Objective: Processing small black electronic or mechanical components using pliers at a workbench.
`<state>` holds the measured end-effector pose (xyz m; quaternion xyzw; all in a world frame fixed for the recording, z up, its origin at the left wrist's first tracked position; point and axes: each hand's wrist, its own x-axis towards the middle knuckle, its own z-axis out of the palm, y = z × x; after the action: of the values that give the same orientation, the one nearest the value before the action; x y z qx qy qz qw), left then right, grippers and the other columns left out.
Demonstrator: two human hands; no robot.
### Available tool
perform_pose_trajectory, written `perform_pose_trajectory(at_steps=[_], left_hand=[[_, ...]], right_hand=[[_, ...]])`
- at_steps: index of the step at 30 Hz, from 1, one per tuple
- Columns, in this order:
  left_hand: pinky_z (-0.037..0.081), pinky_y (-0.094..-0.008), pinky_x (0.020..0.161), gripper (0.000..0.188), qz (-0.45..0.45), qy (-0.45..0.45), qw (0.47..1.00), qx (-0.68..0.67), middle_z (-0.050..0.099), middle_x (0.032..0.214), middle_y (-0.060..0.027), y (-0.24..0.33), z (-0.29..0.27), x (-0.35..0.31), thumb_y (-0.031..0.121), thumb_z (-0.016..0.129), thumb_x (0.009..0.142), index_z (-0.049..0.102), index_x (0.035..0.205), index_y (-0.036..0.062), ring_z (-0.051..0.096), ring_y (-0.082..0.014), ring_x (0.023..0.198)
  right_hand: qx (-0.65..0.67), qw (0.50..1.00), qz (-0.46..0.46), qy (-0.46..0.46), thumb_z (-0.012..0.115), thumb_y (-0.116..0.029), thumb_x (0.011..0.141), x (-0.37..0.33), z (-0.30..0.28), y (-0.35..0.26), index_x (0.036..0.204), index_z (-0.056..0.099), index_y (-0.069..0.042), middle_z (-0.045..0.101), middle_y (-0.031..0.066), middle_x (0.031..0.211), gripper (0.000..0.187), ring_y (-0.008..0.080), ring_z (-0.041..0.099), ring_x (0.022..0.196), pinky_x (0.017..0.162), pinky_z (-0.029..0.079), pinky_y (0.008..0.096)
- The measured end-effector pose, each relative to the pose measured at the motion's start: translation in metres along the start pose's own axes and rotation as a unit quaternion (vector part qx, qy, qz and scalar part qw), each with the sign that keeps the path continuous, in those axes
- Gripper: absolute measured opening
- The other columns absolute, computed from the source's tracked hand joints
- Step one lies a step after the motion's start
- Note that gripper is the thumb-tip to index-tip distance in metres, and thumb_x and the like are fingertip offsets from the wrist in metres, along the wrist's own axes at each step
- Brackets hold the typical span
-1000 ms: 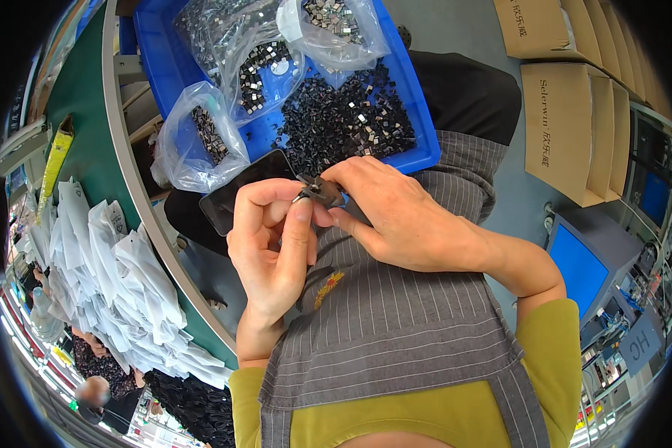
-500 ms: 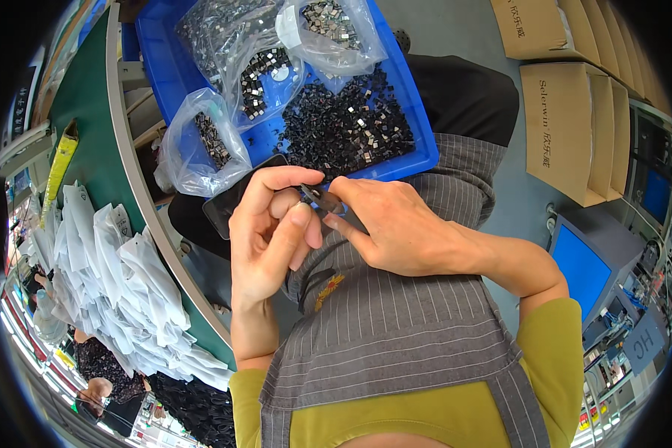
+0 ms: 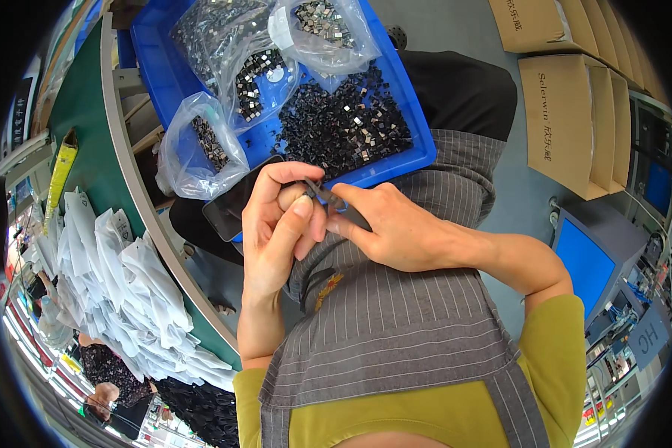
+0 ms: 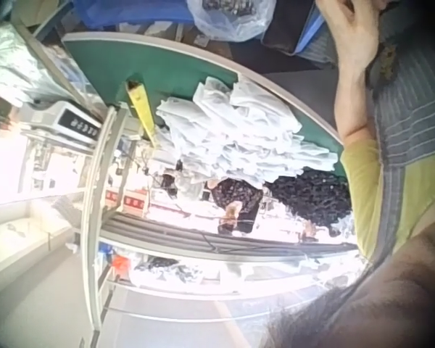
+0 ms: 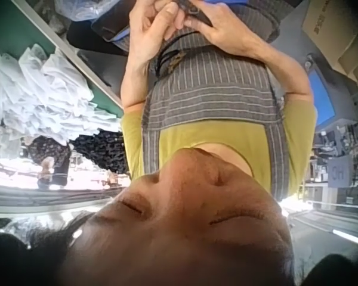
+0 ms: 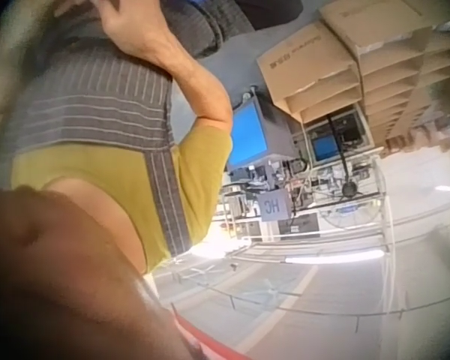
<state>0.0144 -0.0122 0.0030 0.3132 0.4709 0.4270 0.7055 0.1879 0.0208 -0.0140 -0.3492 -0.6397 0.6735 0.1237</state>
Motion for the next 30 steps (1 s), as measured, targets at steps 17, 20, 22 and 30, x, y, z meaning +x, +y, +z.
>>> perform_pose_trajectory(at_steps=[17, 20, 22, 30], left_hand=[[0.029, -0.0181, 0.035, 0.014, 0.129, -0.002, 0.982, -0.136, 0.054, 0.073, -0.0115, -0.019, -0.01, 0.001, 0.01, 0.055, 0.092, 0.045, 0.096, 0.0013, 0.037, -0.0067, 0.04], [0.031, -0.017, 0.04, 0.01, 0.097, -0.004, 0.98, -0.173, 0.058, 0.08, -0.0119, -0.018, -0.011, -0.001, 0.008, 0.054, 0.093, 0.047, 0.096, 0.0014, 0.04, -0.0043, 0.046], [0.031, -0.0167, 0.04, 0.01, 0.088, 0.003, 0.982, -0.168, 0.059, 0.084, -0.0129, -0.017, -0.011, -0.002, 0.006, 0.054, 0.092, 0.046, 0.097, 0.0013, 0.04, -0.0045, 0.046], [0.036, -0.0176, 0.044, 0.011, 0.099, 0.033, 0.98, -0.168, 0.059, 0.089, -0.0135, -0.016, -0.006, -0.002, 0.0, 0.053, 0.09, 0.046, 0.098, 0.0015, 0.046, -0.0059, 0.051]], right_hand=[[-0.023, 0.998, -0.009, -0.065, 0.058, -0.011, 0.089, -0.003, -0.013, -0.015, 0.098, 0.049, 0.001, 0.063, 0.0148, 0.087, 0.017, 0.0321, 0.063, 0.082, 0.07, 0.049, 0.0371], [-0.044, 0.997, -0.006, -0.064, 0.059, -0.011, 0.089, -0.003, -0.015, -0.014, 0.099, 0.049, 0.001, 0.063, 0.015, 0.087, 0.018, 0.0324, 0.063, 0.082, 0.071, 0.049, 0.0378], [-0.048, 0.997, -0.009, -0.067, 0.059, -0.011, 0.088, -0.003, -0.015, -0.013, 0.099, 0.049, 0.001, 0.063, 0.0154, 0.087, 0.019, 0.0329, 0.063, 0.082, 0.07, 0.049, 0.0378], [-0.05, 0.996, 0.035, -0.068, 0.059, -0.012, 0.088, -0.001, -0.017, -0.016, 0.099, 0.048, 0.002, 0.062, 0.0168, 0.088, 0.021, 0.0341, 0.063, 0.083, 0.071, 0.048, 0.0392]])
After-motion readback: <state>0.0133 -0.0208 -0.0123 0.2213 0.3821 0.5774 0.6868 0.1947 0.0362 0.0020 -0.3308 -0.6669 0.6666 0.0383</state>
